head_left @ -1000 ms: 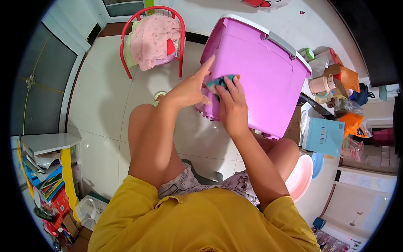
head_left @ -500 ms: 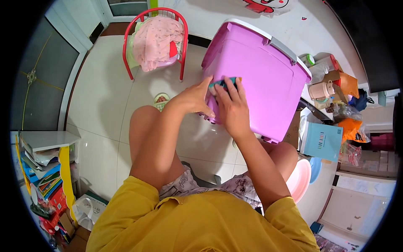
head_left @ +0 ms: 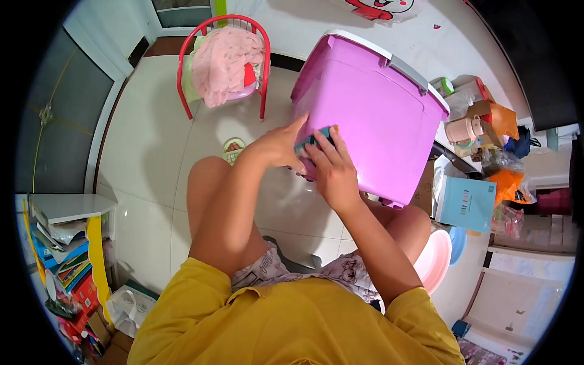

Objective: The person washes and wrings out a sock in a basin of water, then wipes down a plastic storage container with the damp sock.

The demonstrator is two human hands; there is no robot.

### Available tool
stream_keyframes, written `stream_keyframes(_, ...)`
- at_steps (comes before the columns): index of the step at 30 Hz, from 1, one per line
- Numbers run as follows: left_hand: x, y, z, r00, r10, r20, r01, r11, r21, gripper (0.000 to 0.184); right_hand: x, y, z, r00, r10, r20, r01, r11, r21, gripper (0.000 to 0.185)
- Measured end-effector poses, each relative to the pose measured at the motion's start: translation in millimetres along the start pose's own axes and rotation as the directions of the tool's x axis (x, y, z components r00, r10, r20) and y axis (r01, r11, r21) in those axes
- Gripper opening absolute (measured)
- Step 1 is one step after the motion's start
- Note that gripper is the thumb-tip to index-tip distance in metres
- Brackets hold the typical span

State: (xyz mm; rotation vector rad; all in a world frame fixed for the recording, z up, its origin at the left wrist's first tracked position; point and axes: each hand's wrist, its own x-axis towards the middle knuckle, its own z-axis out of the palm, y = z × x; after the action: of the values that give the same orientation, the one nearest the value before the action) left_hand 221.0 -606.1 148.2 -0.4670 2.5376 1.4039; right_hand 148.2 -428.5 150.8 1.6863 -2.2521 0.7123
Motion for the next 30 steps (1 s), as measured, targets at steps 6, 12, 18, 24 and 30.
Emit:
stream_keyframes(6, -1, -3, 0, 1.0, 0.022, -0.011, -0.022, 0.999, 0.027, 0.132, 33, 15, 9, 0.996, 0.055, -0.07, -0.056, 0.998, -0.014, 0.032)
stream_keyframes(12, -4, 1, -6, 1.0, 0.001, 0.003, -0.002, 0.999, 0.038, 0.132, -8, -5, 1, 0.999, 0.041, -0.022, -0.039, 0.996, 0.081, 0.033)
stream_keyframes(18, -3, -1, -4, 1.0, 0.014, 0.006, -0.014, 0.998, 0.056, 0.13, -15, -3, 2, 0.999, 0.04, -0.033, -0.037, 0.995, 0.09, 0.033)
stream_keyframes(24, -2, -5, -2, 0.999, 0.019, -0.028, -0.018, 0.999, 0.048, 0.13, 17, 13, 2, 0.983, 0.113, -0.145, -0.104, 0.992, 0.068, 0.03)
stream_keyframes(30, -5, 5, -2, 1.0, -0.002, -0.008, 0.001, 0.996, -0.091, 0.134, 11, 13, 7, 0.981, 0.094, -0.169, -0.091, 0.996, 0.026, 0.035)
